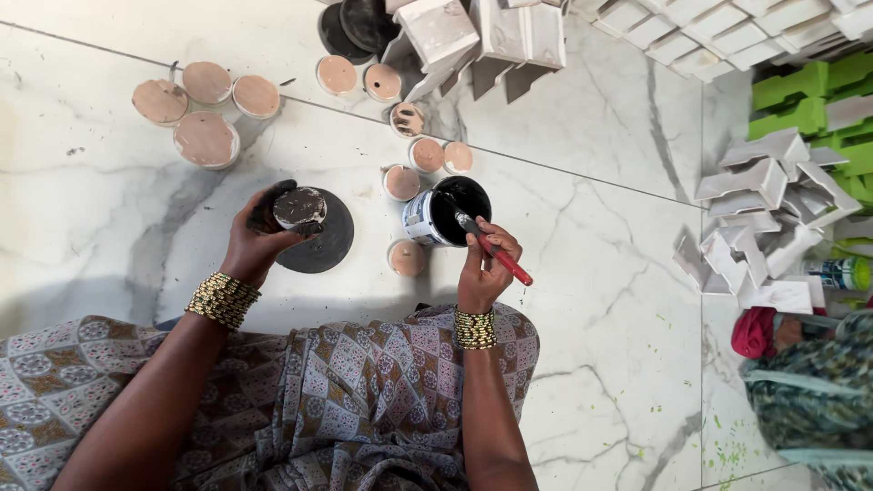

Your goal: The person sits on the floor and paints round wooden discs black, holding each disc in one hand while applying paint with a brush in the other hand, dipping the brush into a paint can between discs. Painted discs are set down on the floor beside a growing pile of finished pieces.

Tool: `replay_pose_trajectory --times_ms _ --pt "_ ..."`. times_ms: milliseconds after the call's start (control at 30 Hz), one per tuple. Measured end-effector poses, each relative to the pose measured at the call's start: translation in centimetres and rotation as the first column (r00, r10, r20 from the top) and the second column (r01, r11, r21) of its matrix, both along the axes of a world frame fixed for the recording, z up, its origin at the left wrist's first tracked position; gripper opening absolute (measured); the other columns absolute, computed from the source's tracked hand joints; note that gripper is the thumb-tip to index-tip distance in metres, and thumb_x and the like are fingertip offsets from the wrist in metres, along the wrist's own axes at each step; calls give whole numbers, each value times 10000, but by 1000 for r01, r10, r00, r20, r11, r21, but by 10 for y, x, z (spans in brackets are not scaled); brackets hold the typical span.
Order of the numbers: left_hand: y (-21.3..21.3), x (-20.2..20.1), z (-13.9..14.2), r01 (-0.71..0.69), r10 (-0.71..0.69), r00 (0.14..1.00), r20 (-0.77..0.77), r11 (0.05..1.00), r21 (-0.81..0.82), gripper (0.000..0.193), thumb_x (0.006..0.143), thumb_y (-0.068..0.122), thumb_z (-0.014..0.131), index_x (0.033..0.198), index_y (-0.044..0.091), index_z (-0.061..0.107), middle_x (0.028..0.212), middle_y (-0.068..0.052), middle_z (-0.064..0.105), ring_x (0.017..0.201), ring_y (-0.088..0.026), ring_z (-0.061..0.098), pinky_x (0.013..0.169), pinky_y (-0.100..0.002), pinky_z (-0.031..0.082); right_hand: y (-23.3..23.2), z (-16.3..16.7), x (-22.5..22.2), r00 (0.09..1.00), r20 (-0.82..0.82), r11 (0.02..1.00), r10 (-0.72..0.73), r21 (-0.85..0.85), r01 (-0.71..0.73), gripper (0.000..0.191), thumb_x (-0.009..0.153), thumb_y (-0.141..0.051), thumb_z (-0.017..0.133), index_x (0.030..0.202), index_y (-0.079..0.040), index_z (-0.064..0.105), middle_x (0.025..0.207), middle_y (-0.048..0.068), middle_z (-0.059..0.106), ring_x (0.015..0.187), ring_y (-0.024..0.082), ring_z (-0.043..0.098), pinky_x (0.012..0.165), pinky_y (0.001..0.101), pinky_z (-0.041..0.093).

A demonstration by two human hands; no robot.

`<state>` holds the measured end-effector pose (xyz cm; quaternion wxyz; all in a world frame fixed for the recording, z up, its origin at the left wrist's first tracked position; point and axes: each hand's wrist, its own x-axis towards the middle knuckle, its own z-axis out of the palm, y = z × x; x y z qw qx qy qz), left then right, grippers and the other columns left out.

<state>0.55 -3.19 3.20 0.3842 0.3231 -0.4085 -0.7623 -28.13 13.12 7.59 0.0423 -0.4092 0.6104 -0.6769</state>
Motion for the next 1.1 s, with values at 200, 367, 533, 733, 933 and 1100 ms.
replay_pose_trajectory --times_ms 200,367,533,733,933,1100 --pt "-3 2 -5 39 -37 999 -38 998 49 780 763 -172 675 1499 -33 459 1391 -151 620 1230 -237 646 1030 -397 582 7 17 5 998 40 999 -50 -20 51 347 954 94 690 1165 -42 450 1230 177 615 1203 308 663 1009 364 611" --pt "-2 -4 -5 2 -2 1000 -25 1000 -13 848 772 -147 706 1540 19 387 1356 -173 631 1186 -237 655 1000 -380 592 31 38 -10 958 201 959 -203 -158 236 353 945 88 677 1165 -55 439 1155 182 653 1124 320 690 1005 440 618" --pt "-8 -10 2 -12 48 996 81 918 -396 826 717 -109 789 1463 -6 451 1342 -140 625 1208 -216 656 1022 -352 590 58 8 -59 635 766 921 -102 -168 351 251 939 69 698 1049 16 478 1034 199 661 1054 369 708 943 562 634" --pt "-5 -16 25 86 255 904 343 678 -730 976 564 27 918 1440 32 488 1332 -205 546 1199 -338 601 1014 -395 522 75 -33 -103 415 900 921 135 -268 282 259 911 60 720 907 -22 474 989 145 675 1072 345 712 1033 575 602" --pt "-3 -23 44 116 245 897 367 672 -732 1266 561 56 916 1602 93 198 1322 -215 586 1182 -398 595 1021 -447 501 44 40 -48 577 793 950 193 -299 93 226 916 47 701 991 -56 513 1057 165 697 1120 342 716 1038 539 598" --pt "-1 -26 49 125 173 927 334 696 -707 1407 616 52 917 1630 127 -55 1404 -230 582 1156 -360 643 1018 -421 530 -3 94 46 830 498 955 252 -265 -131 290 925 97 656 1103 -66 496 1109 176 673 1119 349 692 978 523 603"
